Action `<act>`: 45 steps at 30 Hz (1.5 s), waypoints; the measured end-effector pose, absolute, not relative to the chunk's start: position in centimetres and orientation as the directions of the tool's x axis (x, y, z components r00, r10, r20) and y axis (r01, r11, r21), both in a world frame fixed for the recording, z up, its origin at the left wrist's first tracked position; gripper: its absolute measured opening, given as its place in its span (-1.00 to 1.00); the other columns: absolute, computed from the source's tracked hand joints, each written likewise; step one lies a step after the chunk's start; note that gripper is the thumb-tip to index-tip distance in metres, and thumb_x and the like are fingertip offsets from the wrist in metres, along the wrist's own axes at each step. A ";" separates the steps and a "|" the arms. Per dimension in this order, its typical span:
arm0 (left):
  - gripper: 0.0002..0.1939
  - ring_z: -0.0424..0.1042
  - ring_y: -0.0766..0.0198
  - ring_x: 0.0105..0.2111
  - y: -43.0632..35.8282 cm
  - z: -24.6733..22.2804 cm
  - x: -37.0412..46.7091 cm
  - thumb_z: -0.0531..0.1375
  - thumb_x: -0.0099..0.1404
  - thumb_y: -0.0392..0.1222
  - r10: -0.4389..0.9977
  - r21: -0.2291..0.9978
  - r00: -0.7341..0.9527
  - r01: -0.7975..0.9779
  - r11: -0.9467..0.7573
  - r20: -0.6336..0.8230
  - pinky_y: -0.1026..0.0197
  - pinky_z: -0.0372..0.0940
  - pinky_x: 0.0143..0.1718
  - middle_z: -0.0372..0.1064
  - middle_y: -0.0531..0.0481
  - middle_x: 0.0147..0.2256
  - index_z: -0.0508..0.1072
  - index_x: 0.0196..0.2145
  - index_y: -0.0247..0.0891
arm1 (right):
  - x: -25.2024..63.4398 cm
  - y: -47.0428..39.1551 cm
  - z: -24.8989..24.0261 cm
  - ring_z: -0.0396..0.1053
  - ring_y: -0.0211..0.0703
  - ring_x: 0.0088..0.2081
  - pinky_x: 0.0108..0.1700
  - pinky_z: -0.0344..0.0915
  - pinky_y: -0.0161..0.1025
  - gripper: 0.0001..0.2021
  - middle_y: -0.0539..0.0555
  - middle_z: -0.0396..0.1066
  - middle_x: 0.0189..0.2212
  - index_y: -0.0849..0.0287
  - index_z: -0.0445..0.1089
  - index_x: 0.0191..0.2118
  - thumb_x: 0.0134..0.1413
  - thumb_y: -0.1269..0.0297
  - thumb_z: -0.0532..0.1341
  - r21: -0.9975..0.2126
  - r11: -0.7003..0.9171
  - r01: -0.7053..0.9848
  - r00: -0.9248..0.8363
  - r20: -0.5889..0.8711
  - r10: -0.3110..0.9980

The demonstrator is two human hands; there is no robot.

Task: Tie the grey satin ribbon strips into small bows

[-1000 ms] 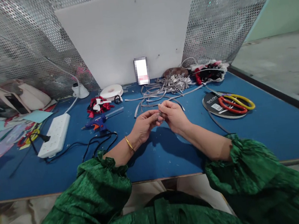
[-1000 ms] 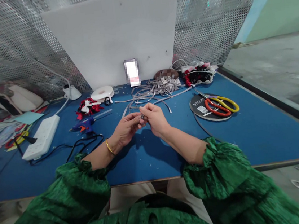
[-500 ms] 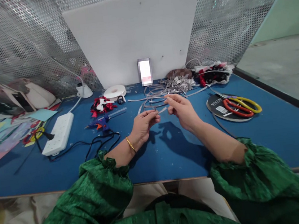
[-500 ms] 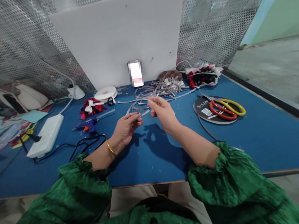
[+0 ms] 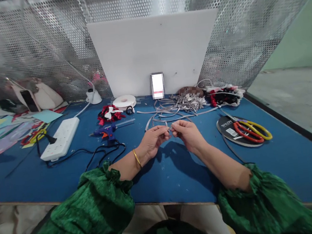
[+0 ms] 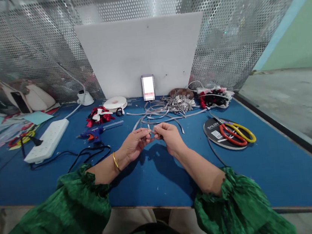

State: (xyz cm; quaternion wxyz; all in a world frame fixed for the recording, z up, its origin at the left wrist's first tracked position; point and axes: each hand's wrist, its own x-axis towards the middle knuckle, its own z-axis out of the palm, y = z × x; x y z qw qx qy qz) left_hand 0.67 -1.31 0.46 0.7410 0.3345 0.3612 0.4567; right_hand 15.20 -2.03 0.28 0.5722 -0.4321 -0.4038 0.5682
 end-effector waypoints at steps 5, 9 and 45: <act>-0.84 0.32 0.47 -0.63 -1.2 0.4 0.5 0.34 0.01 -0.31 0.914 0.844 0.345 -0.405 0.352 -0.216 0.16 0.40 -0.19 0.35 0.11 -0.61 0.44 -0.43 -0.37 | 15.3 -2.2 0.7 0.27 -0.32 -0.57 -0.43 0.22 -0.30 -0.80 -0.05 0.37 -0.62 0.18 0.37 -0.54 -0.14 0.19 0.34 -0.974 0.192 -0.123 0.102 0.180 0.978; -0.84 0.29 0.48 -0.66 -1.2 0.5 0.5 0.34 0.02 -0.28 0.921 0.886 0.326 -0.331 0.324 -0.215 0.20 0.37 -0.27 0.34 0.09 -0.62 0.44 -0.46 -0.38 | 15.6 -2.3 0.9 0.32 -0.29 -0.54 -0.39 0.25 -0.29 -0.87 -0.04 0.40 -0.60 0.18 0.42 -0.50 -0.10 0.26 0.33 -0.971 0.239 -0.004 0.067 0.239 0.969; -0.89 0.36 0.32 -0.43 -1.7 1.0 -0.4 0.17 0.18 -0.24 0.851 0.660 0.260 0.541 -0.520 0.457 0.28 0.15 -0.35 0.47 0.02 -0.43 0.50 -0.37 -0.23 | 15.1 -2.5 0.5 0.34 -0.29 -0.55 -0.41 0.23 -0.30 -0.75 -0.07 0.35 -0.61 0.18 0.34 -0.49 -0.20 0.19 0.40 -0.990 0.118 -0.084 0.050 0.114 0.992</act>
